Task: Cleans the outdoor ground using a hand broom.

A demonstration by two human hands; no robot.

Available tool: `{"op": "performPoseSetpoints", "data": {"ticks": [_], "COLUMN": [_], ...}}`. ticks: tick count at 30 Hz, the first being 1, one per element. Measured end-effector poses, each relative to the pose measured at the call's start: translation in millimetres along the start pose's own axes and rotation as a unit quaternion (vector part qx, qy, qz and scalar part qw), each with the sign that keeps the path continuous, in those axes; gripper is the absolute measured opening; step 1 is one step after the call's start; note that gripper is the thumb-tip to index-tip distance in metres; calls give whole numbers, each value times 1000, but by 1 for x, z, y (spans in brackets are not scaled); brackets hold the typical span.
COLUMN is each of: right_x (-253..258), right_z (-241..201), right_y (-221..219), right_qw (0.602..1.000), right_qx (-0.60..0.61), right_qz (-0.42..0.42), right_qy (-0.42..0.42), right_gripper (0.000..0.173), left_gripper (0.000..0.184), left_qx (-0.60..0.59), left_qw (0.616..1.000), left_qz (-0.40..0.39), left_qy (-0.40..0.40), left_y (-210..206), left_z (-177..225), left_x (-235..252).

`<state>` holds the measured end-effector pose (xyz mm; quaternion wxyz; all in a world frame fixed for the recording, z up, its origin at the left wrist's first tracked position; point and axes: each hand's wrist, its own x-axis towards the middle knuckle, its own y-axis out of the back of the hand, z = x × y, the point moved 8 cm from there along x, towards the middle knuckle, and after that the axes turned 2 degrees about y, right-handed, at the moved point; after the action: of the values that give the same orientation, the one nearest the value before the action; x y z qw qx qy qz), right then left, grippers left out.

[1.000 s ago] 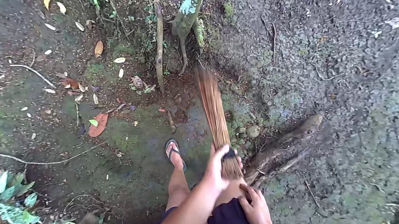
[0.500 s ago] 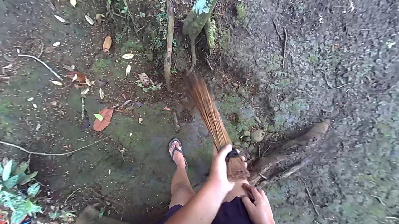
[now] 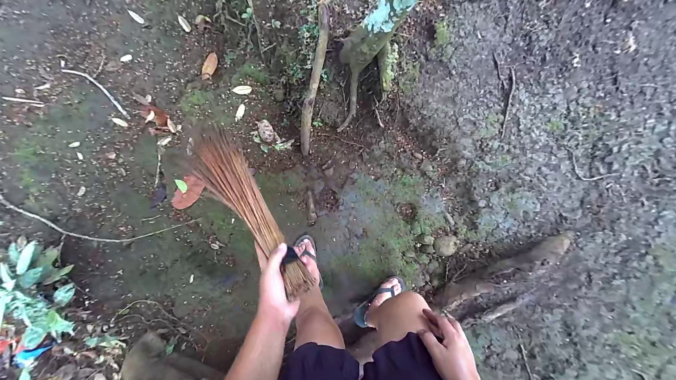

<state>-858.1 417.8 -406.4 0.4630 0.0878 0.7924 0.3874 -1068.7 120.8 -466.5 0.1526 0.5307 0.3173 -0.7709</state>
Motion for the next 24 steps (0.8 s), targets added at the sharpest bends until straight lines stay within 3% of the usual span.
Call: {"op": "performPoseSetpoints", "data": {"ticks": [3, 6, 8, 11, 14, 18, 21, 24], "right_x": [2, 6, 12, 19, 25, 35, 53, 67], "right_z": [-23, -45, -56, -64, -68, -72, -78, -78], "right_y": [6, 2, -4, -19, -37, -54, -57, -49], "right_qw": [999, 998, 996, 993, 987, 972, 964, 959], "right_qx": [13, 11, 5, -6, -24, -69, -86, -94], "right_qz": [2, -15, -35, -85, -144, -219, -243, -255], "right_qy": [36, 67, 82, 79, 69, 56, 69, 77], "right_gripper": [46, 47, 48, 47, 45, 45, 45, 45], "left_gripper": [35, 38, 40, 37, 35, 42, 66, 61], "left_qx": [-115, -206, -200, -179, -138, -145, -124, -144], "left_qw": [989, 957, 951, 964, 978, 981, 977, 964], "left_qz": [-69, -94, -58, 46, 83, 116, 174, 222], "left_qy": [60, 183, 228, 189, 134, 60, 6, 5], "left_y": [2, 14, 39, 101, 135, 137, 133, 111], "left_z": [-17, -37, -42, -28, -18, -49, -74, -90], "left_x": [-36, -58, -59, -46, -55, -92, -108, -86]}}
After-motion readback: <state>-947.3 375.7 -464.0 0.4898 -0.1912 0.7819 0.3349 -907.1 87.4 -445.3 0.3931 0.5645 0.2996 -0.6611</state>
